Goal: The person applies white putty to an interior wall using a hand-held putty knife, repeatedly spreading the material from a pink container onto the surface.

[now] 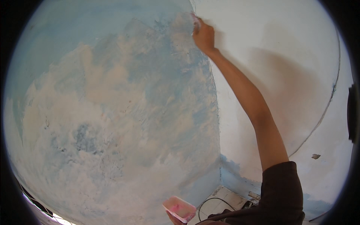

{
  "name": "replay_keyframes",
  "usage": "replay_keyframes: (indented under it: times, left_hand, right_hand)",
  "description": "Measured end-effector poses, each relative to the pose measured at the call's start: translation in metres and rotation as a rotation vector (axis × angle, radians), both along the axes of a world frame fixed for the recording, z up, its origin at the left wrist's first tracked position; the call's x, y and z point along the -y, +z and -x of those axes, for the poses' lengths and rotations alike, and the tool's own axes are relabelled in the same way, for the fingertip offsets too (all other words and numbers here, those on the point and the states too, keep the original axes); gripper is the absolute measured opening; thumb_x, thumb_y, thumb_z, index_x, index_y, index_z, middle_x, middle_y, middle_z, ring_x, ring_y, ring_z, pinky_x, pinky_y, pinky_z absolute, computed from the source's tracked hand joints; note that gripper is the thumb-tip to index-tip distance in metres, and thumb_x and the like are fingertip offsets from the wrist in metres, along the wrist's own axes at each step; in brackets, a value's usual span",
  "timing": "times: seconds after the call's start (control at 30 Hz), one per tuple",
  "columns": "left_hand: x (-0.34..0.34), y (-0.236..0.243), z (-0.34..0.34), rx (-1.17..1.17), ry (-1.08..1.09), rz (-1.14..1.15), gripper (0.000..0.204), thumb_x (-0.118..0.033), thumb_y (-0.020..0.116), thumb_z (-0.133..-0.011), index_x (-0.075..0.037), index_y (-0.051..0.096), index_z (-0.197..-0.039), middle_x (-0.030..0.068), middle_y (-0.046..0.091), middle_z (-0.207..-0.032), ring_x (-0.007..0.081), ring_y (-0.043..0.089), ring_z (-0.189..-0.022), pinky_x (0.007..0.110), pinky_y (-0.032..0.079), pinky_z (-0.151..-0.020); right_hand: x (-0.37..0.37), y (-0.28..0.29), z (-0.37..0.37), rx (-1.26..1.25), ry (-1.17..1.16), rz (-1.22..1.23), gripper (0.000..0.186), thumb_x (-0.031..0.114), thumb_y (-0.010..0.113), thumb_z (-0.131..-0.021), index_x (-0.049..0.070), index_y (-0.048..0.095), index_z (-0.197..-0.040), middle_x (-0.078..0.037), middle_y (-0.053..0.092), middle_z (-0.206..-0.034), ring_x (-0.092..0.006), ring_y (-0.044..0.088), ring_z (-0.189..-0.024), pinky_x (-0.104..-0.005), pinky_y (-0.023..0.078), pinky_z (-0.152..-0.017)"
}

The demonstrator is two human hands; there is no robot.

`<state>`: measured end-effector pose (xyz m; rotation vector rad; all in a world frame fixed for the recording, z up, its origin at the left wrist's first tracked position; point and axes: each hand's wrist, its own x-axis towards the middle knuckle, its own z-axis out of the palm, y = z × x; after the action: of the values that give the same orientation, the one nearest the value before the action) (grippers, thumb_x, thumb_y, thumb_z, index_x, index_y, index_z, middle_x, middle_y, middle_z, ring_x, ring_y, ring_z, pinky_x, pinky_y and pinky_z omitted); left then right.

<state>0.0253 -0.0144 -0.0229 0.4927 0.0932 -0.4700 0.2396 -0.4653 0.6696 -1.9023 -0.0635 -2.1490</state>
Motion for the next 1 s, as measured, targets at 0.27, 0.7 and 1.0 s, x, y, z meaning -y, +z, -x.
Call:
replay_keyframes:
  times: [0.27, 0.7, 1.0]
  left_hand:
    - [0.032, -0.004, -0.009, -0.001, -0.039, -0.006, 0.076, -0.075, 0.045, -0.091, -0.017, 0.046, -0.14, 0.0078, 0.055, -0.132, 0.0364, 0.058, -0.116, 0.06, 0.051, -0.096]
    - [0.067, 0.008, -0.013, 0.009, -0.05, -0.006, 0.075, -0.075, 0.045, -0.092, -0.017, 0.046, -0.14, 0.0076, 0.055, -0.132, 0.036, 0.058, -0.117, 0.06, 0.05, -0.096]
    - [0.065, 0.004, -0.004, -0.001, -0.023, -0.031, 0.075, -0.074, 0.046, -0.092, -0.017, 0.046, -0.14, 0.0074, 0.055, -0.132, 0.0358, 0.057, -0.117, 0.06, 0.05, -0.096]
  right_hand:
    - [0.018, -0.001, -0.051, 0.012, -0.199, 0.179, 0.049, 0.007, 0.06, -0.086, 0.011, 0.061, -0.135, -0.024, 0.058, -0.137, -0.042, 0.069, -0.083, -0.0517, 0.057, -0.076]
    - [0.035, -0.014, 0.003, -0.073, -0.098, 0.08, 0.048, 0.01, 0.058, -0.091, 0.008, 0.057, -0.139, -0.017, 0.074, -0.106, -0.0378, 0.071, -0.087, -0.0498, 0.057, -0.077]
    - [-0.009, -0.037, -0.01, -0.177, 0.02, 0.222, 0.038, 0.012, 0.061, -0.087, -0.002, 0.067, -0.123, -0.02, 0.071, -0.079, -0.0398, 0.069, -0.069, -0.05, 0.055, -0.066]
